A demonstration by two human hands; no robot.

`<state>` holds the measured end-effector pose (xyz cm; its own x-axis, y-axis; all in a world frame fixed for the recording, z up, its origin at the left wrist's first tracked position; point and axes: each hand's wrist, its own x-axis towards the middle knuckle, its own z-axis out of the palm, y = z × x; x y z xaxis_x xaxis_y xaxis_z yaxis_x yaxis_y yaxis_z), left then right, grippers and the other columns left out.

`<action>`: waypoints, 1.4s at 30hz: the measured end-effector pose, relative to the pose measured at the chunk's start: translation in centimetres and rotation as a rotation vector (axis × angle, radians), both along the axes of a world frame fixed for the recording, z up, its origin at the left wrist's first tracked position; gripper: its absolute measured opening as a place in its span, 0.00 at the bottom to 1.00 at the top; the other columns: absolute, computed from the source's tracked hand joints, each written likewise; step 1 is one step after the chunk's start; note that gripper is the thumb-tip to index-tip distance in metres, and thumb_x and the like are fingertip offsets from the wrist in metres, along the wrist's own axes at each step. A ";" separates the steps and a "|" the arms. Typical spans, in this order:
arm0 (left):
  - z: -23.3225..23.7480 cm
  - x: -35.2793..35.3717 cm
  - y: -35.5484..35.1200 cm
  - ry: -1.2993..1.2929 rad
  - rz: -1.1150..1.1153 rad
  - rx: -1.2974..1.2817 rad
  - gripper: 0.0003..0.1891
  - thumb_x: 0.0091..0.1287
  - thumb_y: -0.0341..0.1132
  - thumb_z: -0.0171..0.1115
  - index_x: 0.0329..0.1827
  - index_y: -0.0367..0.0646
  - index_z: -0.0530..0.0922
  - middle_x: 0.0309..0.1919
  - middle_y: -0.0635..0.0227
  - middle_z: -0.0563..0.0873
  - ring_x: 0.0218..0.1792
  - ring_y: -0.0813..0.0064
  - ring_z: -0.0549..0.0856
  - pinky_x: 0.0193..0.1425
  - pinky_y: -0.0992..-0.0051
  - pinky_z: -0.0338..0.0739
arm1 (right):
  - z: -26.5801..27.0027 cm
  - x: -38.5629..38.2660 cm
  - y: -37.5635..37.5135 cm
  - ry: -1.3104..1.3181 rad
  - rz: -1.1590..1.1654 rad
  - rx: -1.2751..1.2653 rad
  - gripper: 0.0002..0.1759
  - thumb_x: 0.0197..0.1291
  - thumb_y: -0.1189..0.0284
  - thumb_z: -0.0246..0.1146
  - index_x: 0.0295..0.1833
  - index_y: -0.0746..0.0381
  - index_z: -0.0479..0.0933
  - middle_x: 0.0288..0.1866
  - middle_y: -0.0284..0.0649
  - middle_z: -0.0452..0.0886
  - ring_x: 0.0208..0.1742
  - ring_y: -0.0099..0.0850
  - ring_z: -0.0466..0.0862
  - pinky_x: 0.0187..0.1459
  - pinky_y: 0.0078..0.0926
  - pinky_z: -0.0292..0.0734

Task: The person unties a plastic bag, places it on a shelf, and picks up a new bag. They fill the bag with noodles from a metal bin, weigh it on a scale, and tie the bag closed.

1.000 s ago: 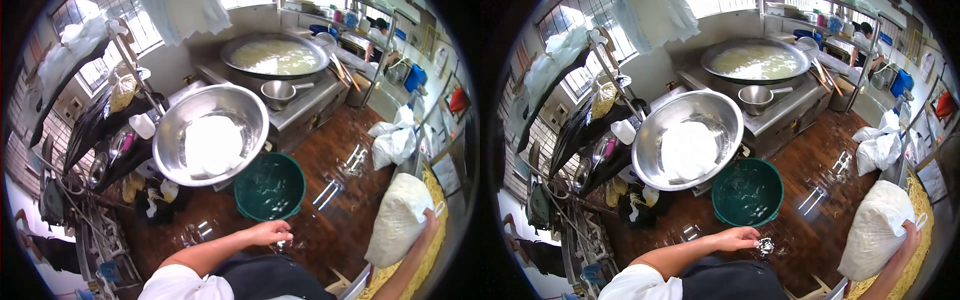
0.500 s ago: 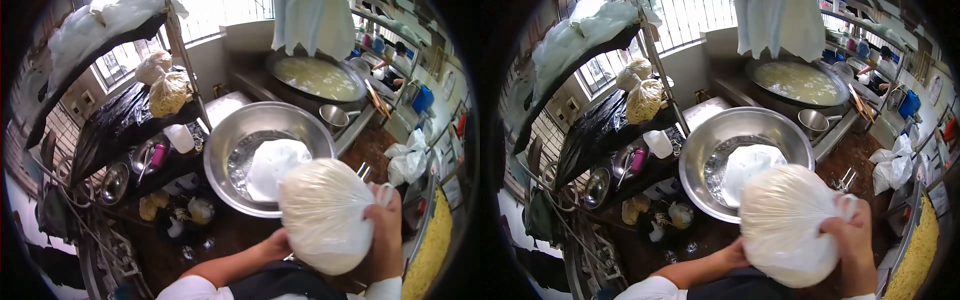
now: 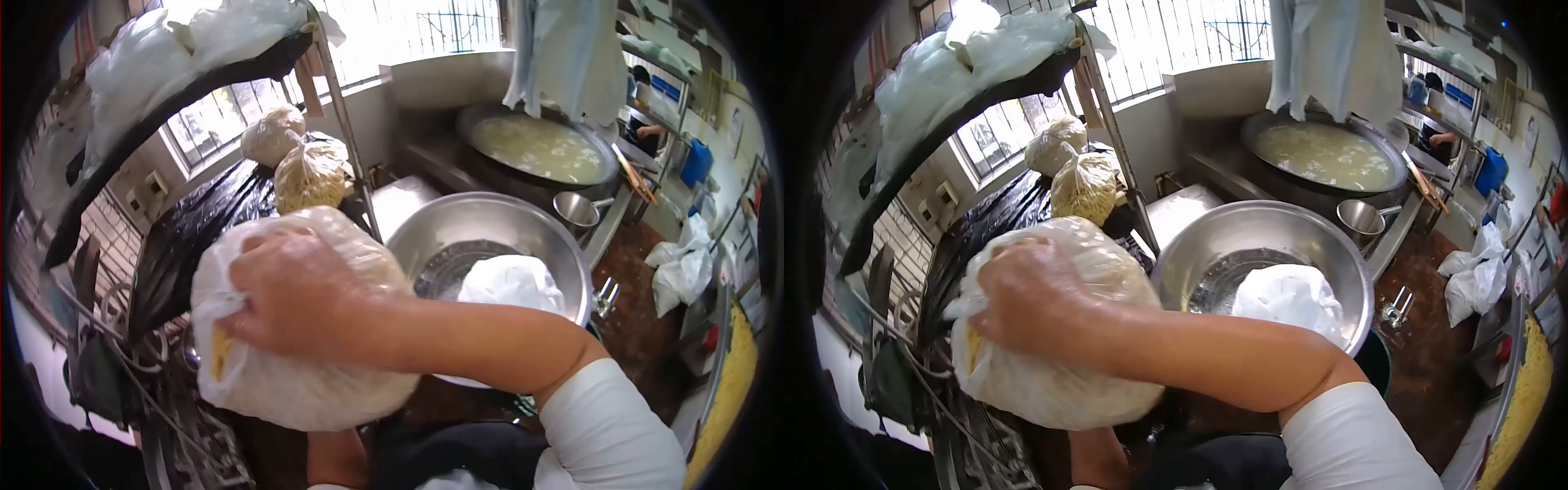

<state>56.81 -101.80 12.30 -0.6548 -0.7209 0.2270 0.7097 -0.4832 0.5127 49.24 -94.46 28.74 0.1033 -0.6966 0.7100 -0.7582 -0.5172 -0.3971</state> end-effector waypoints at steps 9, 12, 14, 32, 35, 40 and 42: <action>6.8 6.9 -27.1 0.011 0.147 -0.068 0.42 0.68 0.67 0.46 0.75 0.43 0.60 0.71 0.57 0.68 0.71 0.55 0.68 0.75 0.52 0.60 | -6.4 -7.9 -7.8 -0.167 -0.207 -0.066 0.24 0.53 0.55 0.71 0.49 0.63 0.82 0.53 0.55 0.82 0.56 0.51 0.81 0.59 0.42 0.75; 8.5 9.0 -35.5 0.004 0.183 -0.071 0.42 0.68 0.67 0.45 0.75 0.44 0.60 0.71 0.57 0.69 0.71 0.55 0.68 0.75 0.52 0.60 | -10.0 -12.3 -5.2 -0.315 -0.388 0.227 0.22 0.55 0.57 0.70 0.47 0.64 0.83 0.48 0.49 0.84 0.53 0.43 0.83 0.56 0.36 0.76; 9.1 9.8 -40.6 -0.019 0.203 -0.064 0.42 0.68 0.68 0.45 0.75 0.44 0.60 0.71 0.57 0.69 0.70 0.55 0.68 0.75 0.52 0.60 | -10.3 -13.2 -2.8 -0.589 -0.511 0.401 0.21 0.55 0.59 0.70 0.46 0.64 0.83 0.45 0.44 0.84 0.48 0.35 0.83 0.53 0.31 0.76; 4.4 10.8 -70.6 -0.524 0.608 -0.145 0.33 0.71 0.54 0.55 0.73 0.44 0.66 0.68 0.59 0.73 0.68 0.62 0.71 0.71 0.60 0.65 | -16.5 -13.3 -1.3 -0.557 -0.853 0.862 0.23 0.58 0.54 0.69 0.46 0.63 0.83 0.40 0.43 0.87 0.41 0.35 0.87 0.47 0.30 0.80; 4.0 11.6 -71.3 -0.810 0.743 -0.262 0.32 0.70 0.52 0.56 0.73 0.44 0.66 0.68 0.59 0.73 0.68 0.63 0.71 0.71 0.60 0.65 | -17.9 -13.7 -1.3 -0.470 -0.803 0.890 0.25 0.59 0.51 0.66 0.50 0.61 0.82 0.43 0.44 0.86 0.44 0.38 0.86 0.48 0.32 0.80; 7.2 14.9 -64.6 -1.326 0.999 -0.639 0.32 0.69 0.48 0.59 0.73 0.42 0.66 0.67 0.58 0.73 0.68 0.64 0.71 0.70 0.62 0.66 | -18.2 -12.8 2.0 -0.461 -0.863 0.835 0.24 0.59 0.51 0.65 0.51 0.60 0.82 0.45 0.43 0.86 0.46 0.37 0.86 0.49 0.33 0.79; 9.3 14.9 -59.9 -1.377 0.978 -0.821 0.32 0.69 0.47 0.60 0.72 0.42 0.66 0.67 0.58 0.73 0.68 0.65 0.71 0.70 0.62 0.66 | -18.4 -12.2 4.9 -0.488 -0.903 0.811 0.24 0.59 0.52 0.66 0.50 0.60 0.82 0.44 0.43 0.86 0.46 0.37 0.86 0.49 0.32 0.79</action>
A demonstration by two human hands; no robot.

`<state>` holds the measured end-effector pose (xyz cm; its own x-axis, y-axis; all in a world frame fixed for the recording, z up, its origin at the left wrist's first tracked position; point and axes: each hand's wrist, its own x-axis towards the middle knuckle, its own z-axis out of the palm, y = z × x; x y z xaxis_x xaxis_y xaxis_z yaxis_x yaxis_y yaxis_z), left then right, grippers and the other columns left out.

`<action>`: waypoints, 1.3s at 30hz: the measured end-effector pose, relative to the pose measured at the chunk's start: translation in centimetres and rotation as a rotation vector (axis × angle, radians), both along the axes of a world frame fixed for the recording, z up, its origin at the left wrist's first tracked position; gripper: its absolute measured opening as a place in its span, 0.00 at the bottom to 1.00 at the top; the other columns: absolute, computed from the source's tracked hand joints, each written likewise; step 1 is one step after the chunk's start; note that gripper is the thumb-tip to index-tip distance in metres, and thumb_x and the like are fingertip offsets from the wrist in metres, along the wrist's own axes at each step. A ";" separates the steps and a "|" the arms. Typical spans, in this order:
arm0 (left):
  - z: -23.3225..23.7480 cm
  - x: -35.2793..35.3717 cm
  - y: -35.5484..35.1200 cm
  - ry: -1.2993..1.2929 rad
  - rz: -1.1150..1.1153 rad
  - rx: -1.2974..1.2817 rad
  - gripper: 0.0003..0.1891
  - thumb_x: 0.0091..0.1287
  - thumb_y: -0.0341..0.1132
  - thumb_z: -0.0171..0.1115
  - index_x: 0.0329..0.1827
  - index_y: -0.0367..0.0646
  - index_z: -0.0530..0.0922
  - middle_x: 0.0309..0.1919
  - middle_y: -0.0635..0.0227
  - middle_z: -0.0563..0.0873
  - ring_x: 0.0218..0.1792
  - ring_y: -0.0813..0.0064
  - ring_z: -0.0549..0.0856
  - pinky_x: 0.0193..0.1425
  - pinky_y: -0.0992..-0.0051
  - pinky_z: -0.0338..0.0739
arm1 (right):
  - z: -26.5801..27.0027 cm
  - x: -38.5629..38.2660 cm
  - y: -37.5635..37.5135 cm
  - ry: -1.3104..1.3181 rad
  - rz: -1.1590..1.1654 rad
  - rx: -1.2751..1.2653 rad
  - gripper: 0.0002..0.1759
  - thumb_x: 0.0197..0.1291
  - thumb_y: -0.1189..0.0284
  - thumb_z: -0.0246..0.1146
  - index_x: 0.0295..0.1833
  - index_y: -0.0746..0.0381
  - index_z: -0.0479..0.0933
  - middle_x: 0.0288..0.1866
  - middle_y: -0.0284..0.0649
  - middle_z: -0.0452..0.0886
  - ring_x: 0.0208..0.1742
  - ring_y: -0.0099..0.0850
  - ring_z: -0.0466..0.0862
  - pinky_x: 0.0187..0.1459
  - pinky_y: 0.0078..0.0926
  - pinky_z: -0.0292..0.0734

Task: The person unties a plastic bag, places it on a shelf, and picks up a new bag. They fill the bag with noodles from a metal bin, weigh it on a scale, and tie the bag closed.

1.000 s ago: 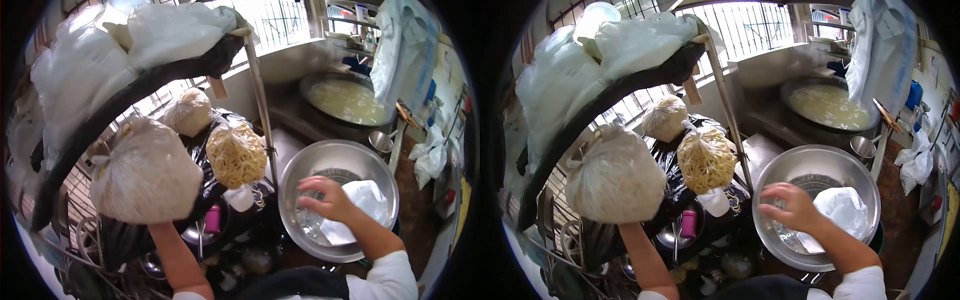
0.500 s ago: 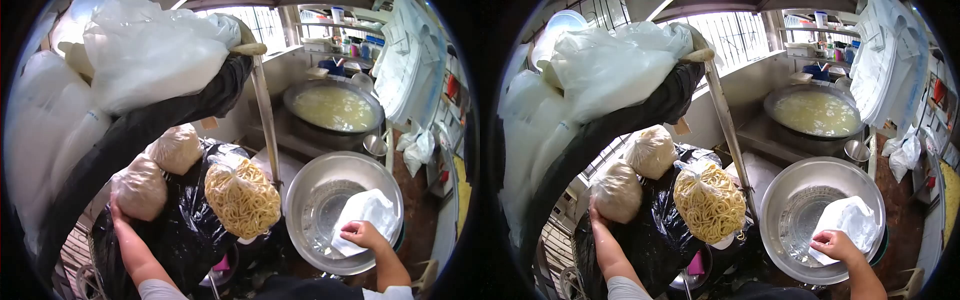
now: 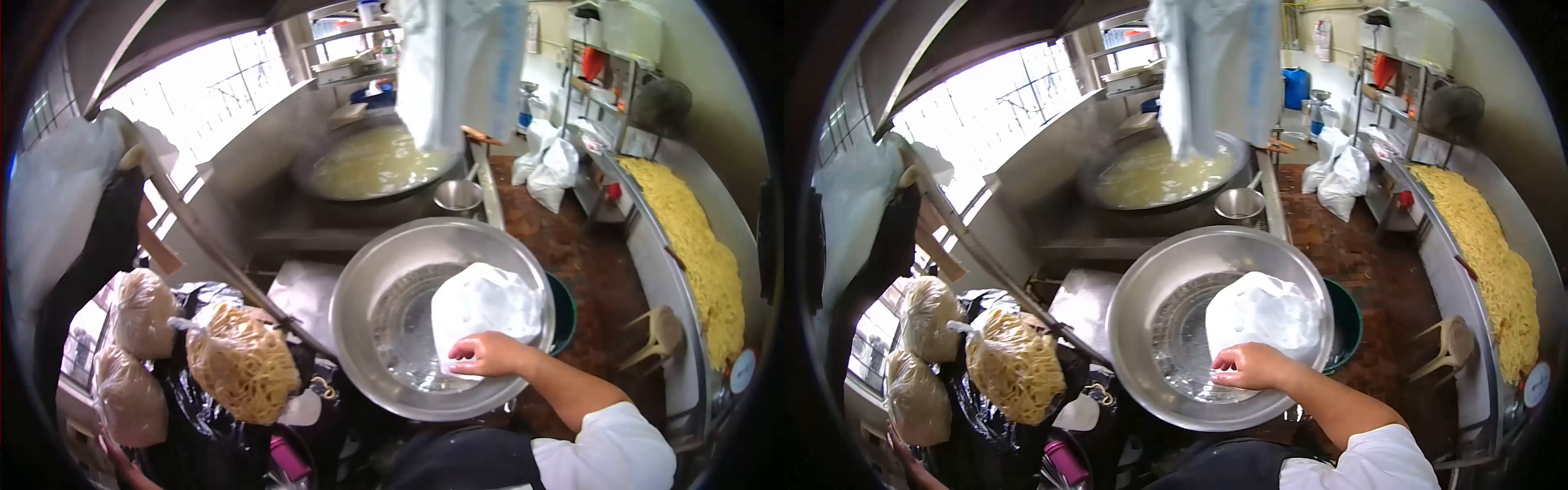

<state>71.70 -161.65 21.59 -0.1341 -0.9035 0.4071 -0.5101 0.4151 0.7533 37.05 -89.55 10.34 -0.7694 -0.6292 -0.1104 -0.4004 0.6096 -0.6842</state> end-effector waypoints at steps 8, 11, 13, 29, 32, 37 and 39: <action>5.8 -11.5 28.0 -0.160 -0.967 0.095 0.33 0.64 0.38 0.67 0.72 0.39 0.66 0.64 0.56 0.75 0.66 0.68 0.72 0.69 0.65 0.66 | -2.0 2.1 13.7 -0.133 -0.137 0.028 0.23 0.59 0.53 0.66 0.50 0.60 0.81 0.44 0.43 0.86 0.44 0.38 0.86 0.48 0.32 0.78; 7.0 -16.9 41.7 -0.297 -1.132 0.087 0.36 0.60 0.38 0.72 0.69 0.36 0.68 0.59 0.57 0.80 0.61 0.68 0.77 0.68 0.66 0.67 | -3.1 2.9 20.1 -0.038 -0.109 -0.075 0.23 0.60 0.52 0.65 0.50 0.60 0.81 0.43 0.45 0.86 0.44 0.40 0.85 0.47 0.33 0.78; 6.4 -19.6 48.7 -0.347 -1.179 0.081 0.37 0.56 0.39 0.74 0.69 0.36 0.70 0.58 0.58 0.81 0.57 0.68 0.79 0.67 0.67 0.69 | -4.0 3.5 25.8 -0.084 -0.165 -0.141 0.23 0.59 0.53 0.67 0.51 0.60 0.82 0.42 0.45 0.86 0.44 0.37 0.86 0.47 0.31 0.79; -21.2 -39.2 77.7 -0.951 -0.993 -0.279 0.28 0.60 0.55 0.65 0.55 0.42 0.80 0.58 0.54 0.80 0.62 0.56 0.77 0.64 0.57 0.71 | -9.2 5.0 48.7 -0.345 -0.570 -0.329 0.15 0.61 0.67 0.67 0.49 0.65 0.82 0.39 0.38 0.86 0.42 0.25 0.84 0.46 0.27 0.79; -25.7 -41.5 78.5 -0.928 -0.864 -0.436 0.31 0.60 0.55 0.64 0.59 0.42 0.78 0.63 0.55 0.76 0.67 0.55 0.72 0.68 0.54 0.66 | -11.1 5.8 48.0 -0.477 -0.416 -0.335 0.18 0.61 0.62 0.69 0.50 0.62 0.82 0.41 0.38 0.87 0.43 0.26 0.84 0.47 0.27 0.79; -25.2 -44.9 78.3 -1.017 -0.983 -0.346 0.28 0.60 0.48 0.63 0.62 0.44 0.76 0.65 0.53 0.73 0.68 0.55 0.70 0.71 0.52 0.63 | -10.5 5.9 48.7 -0.482 -0.419 -0.148 0.19 0.60 0.59 0.69 0.50 0.61 0.82 0.43 0.40 0.87 0.43 0.28 0.85 0.47 0.27 0.79; -25.1 -46.1 77.3 -1.134 -0.985 -0.250 0.22 0.58 0.39 0.60 0.56 0.48 0.81 0.60 0.55 0.78 0.67 0.56 0.71 0.70 0.51 0.63 | -9.7 5.2 49.1 -0.402 -0.456 -0.081 0.20 0.59 0.59 0.69 0.49 0.62 0.82 0.42 0.41 0.87 0.42 0.30 0.86 0.46 0.27 0.79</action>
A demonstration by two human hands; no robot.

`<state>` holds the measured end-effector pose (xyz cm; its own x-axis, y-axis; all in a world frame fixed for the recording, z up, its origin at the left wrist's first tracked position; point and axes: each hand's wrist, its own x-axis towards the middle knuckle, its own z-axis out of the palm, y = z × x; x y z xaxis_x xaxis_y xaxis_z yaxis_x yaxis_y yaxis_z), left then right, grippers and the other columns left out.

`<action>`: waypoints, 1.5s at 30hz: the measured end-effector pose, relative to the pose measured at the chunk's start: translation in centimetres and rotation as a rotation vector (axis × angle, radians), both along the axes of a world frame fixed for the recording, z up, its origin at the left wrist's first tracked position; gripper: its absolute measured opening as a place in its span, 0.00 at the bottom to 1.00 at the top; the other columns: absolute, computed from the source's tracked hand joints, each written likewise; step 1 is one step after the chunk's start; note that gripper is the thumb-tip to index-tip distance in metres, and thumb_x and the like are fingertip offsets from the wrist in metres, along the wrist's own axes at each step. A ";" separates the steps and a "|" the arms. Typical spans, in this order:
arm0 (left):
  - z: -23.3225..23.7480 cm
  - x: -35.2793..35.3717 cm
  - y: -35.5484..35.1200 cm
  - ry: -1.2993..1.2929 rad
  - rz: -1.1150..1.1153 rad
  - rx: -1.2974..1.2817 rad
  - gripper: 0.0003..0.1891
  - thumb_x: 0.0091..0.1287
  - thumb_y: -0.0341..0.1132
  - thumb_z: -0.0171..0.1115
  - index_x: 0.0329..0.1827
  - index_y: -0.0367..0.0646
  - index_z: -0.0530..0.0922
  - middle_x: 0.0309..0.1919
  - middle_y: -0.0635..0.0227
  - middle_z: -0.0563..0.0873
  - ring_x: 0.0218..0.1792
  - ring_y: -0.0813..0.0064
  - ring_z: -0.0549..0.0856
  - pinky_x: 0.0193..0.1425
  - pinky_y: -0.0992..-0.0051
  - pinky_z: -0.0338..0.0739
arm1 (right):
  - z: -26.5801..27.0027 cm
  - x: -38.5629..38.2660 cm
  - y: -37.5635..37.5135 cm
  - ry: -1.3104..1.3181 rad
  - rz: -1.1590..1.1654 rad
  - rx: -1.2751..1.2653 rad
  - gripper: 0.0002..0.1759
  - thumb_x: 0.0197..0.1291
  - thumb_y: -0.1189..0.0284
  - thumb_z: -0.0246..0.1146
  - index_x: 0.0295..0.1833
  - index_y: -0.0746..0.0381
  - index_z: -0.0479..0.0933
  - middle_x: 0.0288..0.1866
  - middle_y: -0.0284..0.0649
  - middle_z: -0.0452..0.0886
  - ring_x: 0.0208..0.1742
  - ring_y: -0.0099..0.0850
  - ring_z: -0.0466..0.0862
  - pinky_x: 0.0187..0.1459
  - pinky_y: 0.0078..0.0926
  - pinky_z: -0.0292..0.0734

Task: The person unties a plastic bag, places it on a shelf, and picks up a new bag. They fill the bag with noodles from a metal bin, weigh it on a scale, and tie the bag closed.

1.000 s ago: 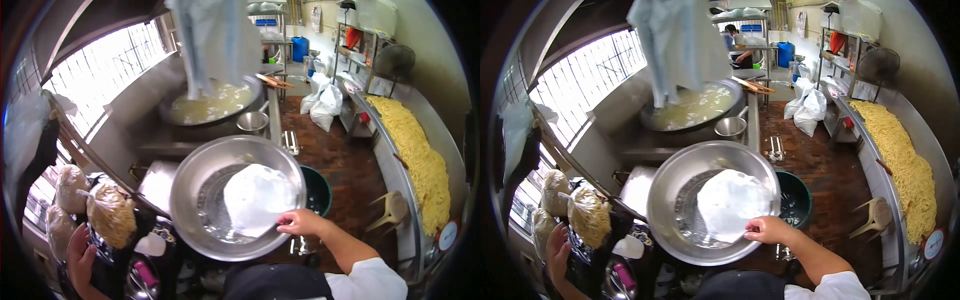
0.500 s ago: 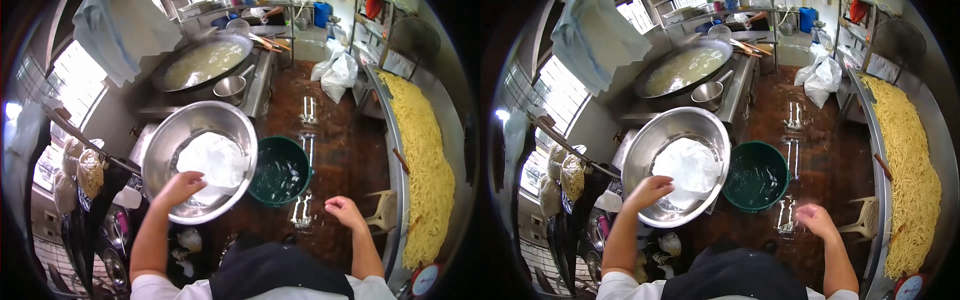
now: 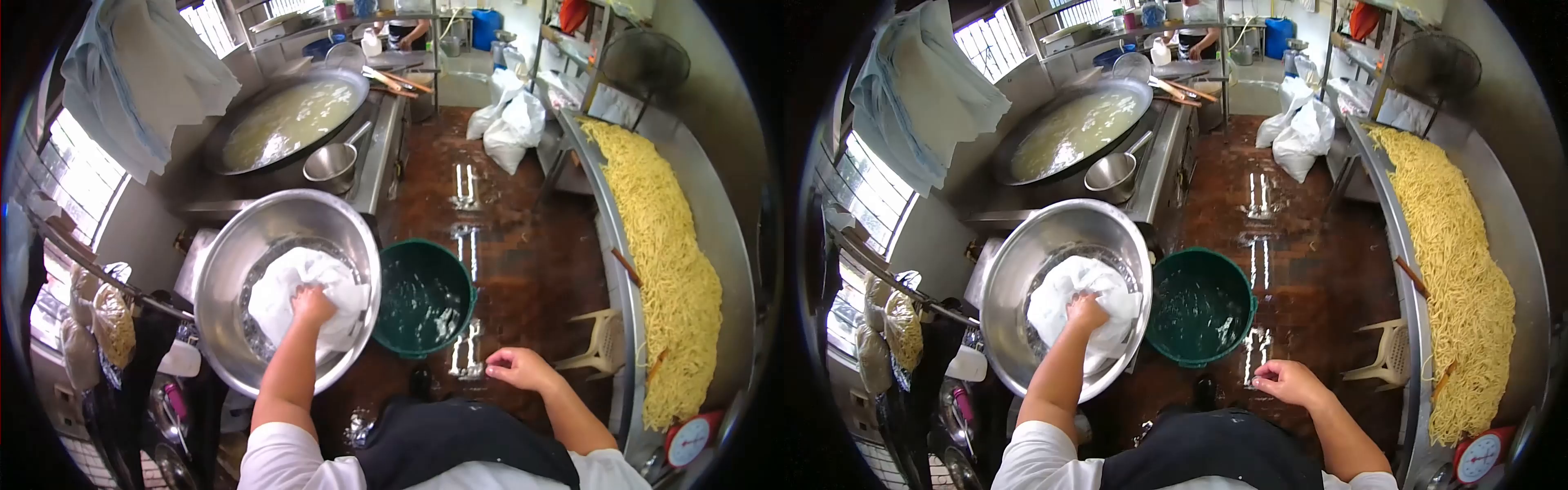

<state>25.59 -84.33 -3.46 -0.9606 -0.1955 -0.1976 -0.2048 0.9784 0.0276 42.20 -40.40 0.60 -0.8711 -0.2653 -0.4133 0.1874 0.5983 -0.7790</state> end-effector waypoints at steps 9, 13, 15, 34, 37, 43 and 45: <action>4.6 0.9 -8.8 0.316 0.004 0.385 0.14 0.56 0.29 0.61 0.46 0.42 0.84 0.49 0.55 0.85 0.52 0.56 0.84 0.59 0.65 0.77 | 4.3 -3.6 -0.1 -0.004 -0.226 0.001 0.17 0.61 0.65 0.69 0.50 0.66 0.80 0.39 0.39 0.86 0.40 0.23 0.84 0.44 0.25 0.79; 11.8 3.4 -11.3 0.430 0.021 0.254 0.21 0.58 0.32 0.63 0.57 0.39 0.79 0.44 0.49 0.85 0.50 0.50 0.83 0.56 0.58 0.77 | 2.8 -5.2 -0.2 -0.060 -0.201 -0.076 0.17 0.62 0.67 0.67 0.51 0.67 0.79 0.41 0.38 0.86 0.42 0.23 0.84 0.45 0.23 0.79; 9.7 4.5 -16.0 0.746 0.178 0.303 0.21 0.60 0.32 0.63 0.56 0.35 0.78 0.46 0.52 0.85 0.49 0.56 0.85 0.55 0.61 0.78 | 3.3 -7.2 -1.0 -0.071 -0.150 -0.080 0.16 0.63 0.68 0.67 0.51 0.67 0.79 0.41 0.38 0.86 0.42 0.23 0.84 0.45 0.24 0.79; 0.3 -2.0 10.3 -0.056 -0.114 2.287 0.28 0.75 0.50 0.50 0.66 0.34 0.69 0.57 0.58 0.81 0.55 0.66 0.82 0.62 0.65 0.76 | 9.4 -13.6 -1.3 0.232 -0.366 -0.719 0.16 0.62 0.75 0.66 0.55 0.68 0.78 0.46 0.37 0.85 0.43 0.21 0.82 0.48 0.23 0.78; 10.1 -0.8 17.5 -0.318 0.255 2.390 0.34 0.75 0.59 0.41 0.64 0.34 0.70 0.56 0.56 0.82 0.54 0.64 0.83 0.62 0.63 0.75 | 11.3 -12.4 2.3 0.327 -0.529 -0.751 0.17 0.63 0.76 0.64 0.56 0.69 0.77 0.47 0.38 0.84 0.45 0.22 0.82 0.49 0.23 0.77; 8.9 -2.8 21.7 -0.379 -0.140 1.984 0.32 0.75 0.57 0.44 0.68 0.38 0.68 0.50 0.62 0.86 0.48 0.71 0.84 0.56 0.70 0.75 | 11.9 -9.4 7.2 0.420 -0.625 -0.570 0.16 0.62 0.77 0.65 0.55 0.69 0.78 0.46 0.36 0.85 0.45 0.21 0.82 0.49 0.22 0.76; 7.9 -4.0 23.7 -0.310 -0.142 1.930 0.25 0.73 0.48 0.54 0.63 0.38 0.74 0.46 0.64 0.86 0.46 0.73 0.84 0.52 0.73 0.75 | 12.1 -8.2 8.6 0.445 -0.632 -0.464 0.15 0.62 0.77 0.65 0.54 0.69 0.78 0.45 0.36 0.85 0.45 0.21 0.82 0.48 0.22 0.77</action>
